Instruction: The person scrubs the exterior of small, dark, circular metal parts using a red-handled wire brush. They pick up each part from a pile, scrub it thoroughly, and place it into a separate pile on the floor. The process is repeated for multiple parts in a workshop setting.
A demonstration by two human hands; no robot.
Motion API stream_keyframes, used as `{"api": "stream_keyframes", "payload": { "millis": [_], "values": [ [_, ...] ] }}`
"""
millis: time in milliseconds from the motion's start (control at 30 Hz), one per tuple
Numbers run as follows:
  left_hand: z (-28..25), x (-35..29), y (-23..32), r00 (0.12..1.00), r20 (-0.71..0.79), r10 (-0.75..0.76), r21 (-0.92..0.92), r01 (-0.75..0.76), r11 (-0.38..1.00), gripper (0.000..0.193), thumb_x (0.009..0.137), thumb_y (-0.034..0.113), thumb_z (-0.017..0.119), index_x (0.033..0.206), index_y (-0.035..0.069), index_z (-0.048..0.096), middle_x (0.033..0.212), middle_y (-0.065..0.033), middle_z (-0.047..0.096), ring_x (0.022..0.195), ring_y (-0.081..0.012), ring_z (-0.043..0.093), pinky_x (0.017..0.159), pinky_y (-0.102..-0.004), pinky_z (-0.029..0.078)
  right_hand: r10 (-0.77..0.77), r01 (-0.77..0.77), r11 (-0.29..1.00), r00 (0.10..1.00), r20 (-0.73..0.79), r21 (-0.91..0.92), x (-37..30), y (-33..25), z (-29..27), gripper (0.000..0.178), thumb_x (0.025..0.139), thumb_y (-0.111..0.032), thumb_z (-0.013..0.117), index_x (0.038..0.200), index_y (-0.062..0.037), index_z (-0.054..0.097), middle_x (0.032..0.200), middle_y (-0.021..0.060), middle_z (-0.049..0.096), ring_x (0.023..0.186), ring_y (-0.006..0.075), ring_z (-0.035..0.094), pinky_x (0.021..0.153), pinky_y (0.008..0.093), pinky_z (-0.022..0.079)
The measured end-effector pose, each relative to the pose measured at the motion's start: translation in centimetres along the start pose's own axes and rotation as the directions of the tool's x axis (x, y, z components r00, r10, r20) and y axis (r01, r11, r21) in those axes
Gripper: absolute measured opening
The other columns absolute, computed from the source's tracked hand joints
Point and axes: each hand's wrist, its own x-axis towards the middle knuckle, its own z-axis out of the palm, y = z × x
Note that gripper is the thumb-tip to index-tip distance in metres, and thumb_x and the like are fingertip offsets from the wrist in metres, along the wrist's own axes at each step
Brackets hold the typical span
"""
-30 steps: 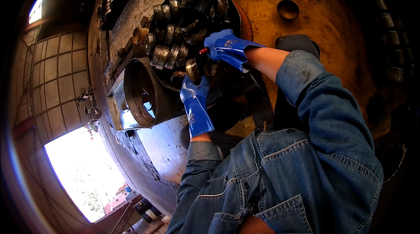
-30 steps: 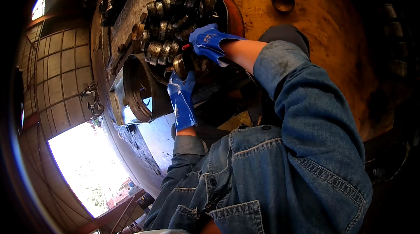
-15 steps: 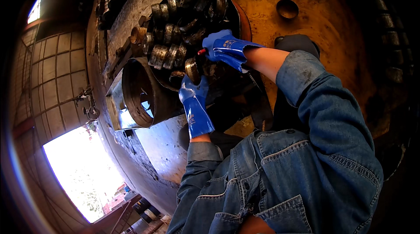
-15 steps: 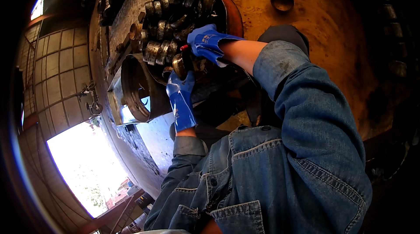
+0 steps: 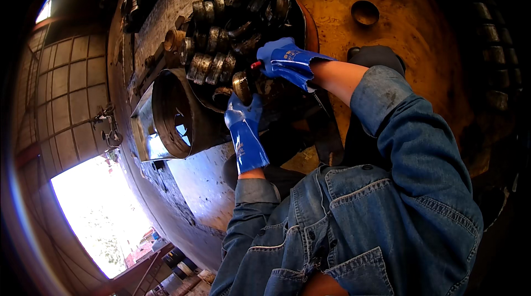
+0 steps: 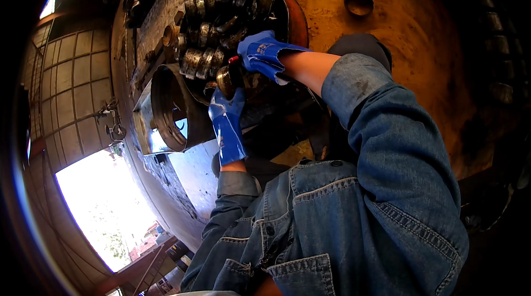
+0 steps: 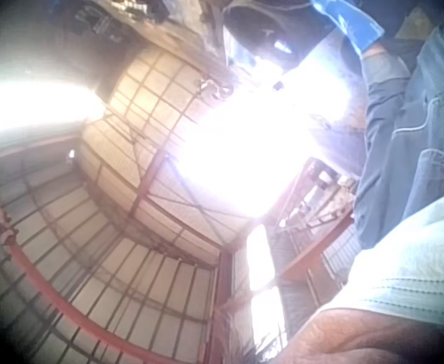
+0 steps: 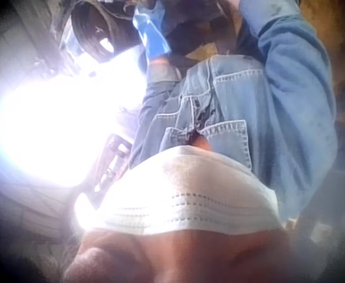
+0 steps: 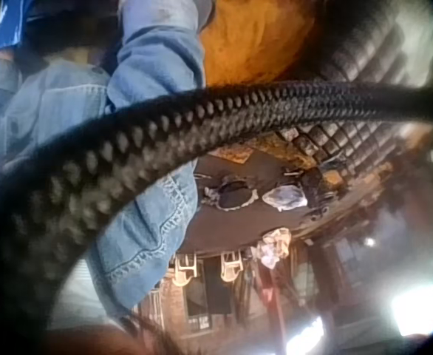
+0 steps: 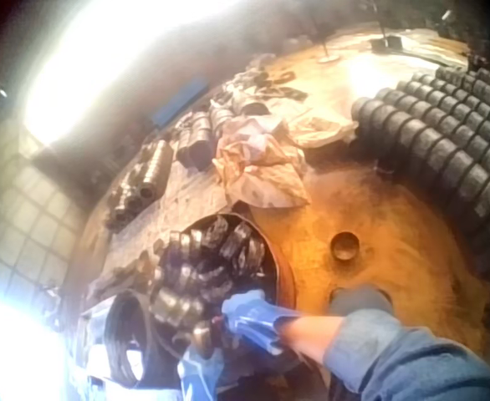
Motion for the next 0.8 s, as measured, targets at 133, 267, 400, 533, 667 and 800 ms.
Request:
{"api": "stream_keyframes", "payload": {
  "millis": [133, 267, 400, 533, 667, 800],
  "values": [
    [0.0, -0.1, 0.0, 1.000, -0.022, -0.002, 0.030, 0.003, 1.000, 0.052, 0.082, 0.037, 0.077, 0.123, 0.008, 0.068, 0.111, -0.0153, 0.075, 0.104, -0.0331, 0.073, 0.092, -0.0417, 0.057, -0.008, 0.008, 1.000, 1.000, -0.018, 0.019, -0.2, -0.1, -0.1, 0.032, 0.088, -0.034, 0.065, 0.113, -0.0162, 0.076, 0.109, 0.0116, 0.076, 0.099, 0.0342, 0.073, 0.085, 0.0544, 0.054],
    [0.7, 0.3, -1.2, 0.999, -0.042, 0.004, 0.057, -0.001, 0.998, 0.053, 0.081, 0.040, 0.077, 0.123, 0.008, 0.068, 0.113, -0.0161, 0.075, 0.106, -0.0343, 0.072, 0.093, -0.0424, 0.057, -0.013, 0.014, 1.000, 1.000, -0.020, 0.019, -0.3, -0.1, -0.1, 0.032, 0.088, -0.034, 0.064, 0.112, -0.0163, 0.077, 0.108, 0.0116, 0.076, 0.098, 0.0345, 0.073, 0.085, 0.0544, 0.054],
    [0.9, 0.5, -1.6, 0.999, -0.046, -0.004, 0.071, 0.008, 0.997, 0.054, 0.081, 0.041, 0.077, 0.123, 0.008, 0.068, 0.114, -0.0164, 0.074, 0.107, -0.0348, 0.072, 0.094, -0.0428, 0.057, -0.019, 0.020, 0.999, 1.000, -0.013, 0.027, -0.4, -0.2, -0.3, 0.032, 0.088, -0.033, 0.064, 0.112, -0.0159, 0.077, 0.107, 0.0118, 0.076, 0.098, 0.0347, 0.073, 0.084, 0.0545, 0.054],
    [0.5, 0.3, -0.6, 1.000, -0.030, -0.006, 0.098, 0.009, 0.995, 0.053, 0.082, 0.040, 0.076, 0.123, 0.009, 0.068, 0.114, -0.0162, 0.074, 0.107, -0.0348, 0.071, 0.094, -0.0429, 0.056, -0.025, 0.025, 0.999, 1.000, 0.001, 0.023, -0.3, -0.1, -0.3, 0.033, 0.089, -0.033, 0.064, 0.113, -0.0154, 0.076, 0.107, 0.0120, 0.076, 0.098, 0.0347, 0.073, 0.085, 0.0545, 0.053],
    [0.2, 0.2, -0.2, 1.000, -0.019, -0.020, 0.095, 0.022, 0.995, 0.052, 0.082, 0.040, 0.076, 0.123, 0.009, 0.068, 0.114, -0.0158, 0.075, 0.106, -0.0347, 0.072, 0.094, -0.0429, 0.057, -0.028, 0.028, 0.999, 1.000, 0.014, 0.022, -0.4, -0.3, -0.4, 0.033, 0.089, -0.034, 0.065, 0.114, -0.0154, 0.076, 0.107, 0.0118, 0.076, 0.098, 0.0348, 0.073, 0.086, 0.0545, 0.053],
    [0.1, 0.1, -0.1, 1.000, -0.024, -0.013, 0.084, 0.015, 0.996, 0.051, 0.082, 0.040, 0.076, 0.123, 0.010, 0.069, 0.113, -0.0156, 0.075, 0.106, -0.0346, 0.072, 0.093, -0.0429, 0.057, -0.026, 0.026, 0.999, 1.000, 0.014, 0.021, -0.3, -0.4, -0.4, 0.033, 0.089, -0.034, 0.065, 0.114, -0.0152, 0.076, 0.107, 0.0117, 0.076, 0.098, 0.0349, 0.073, 0.086, 0.0548, 0.053]
  ]
}}
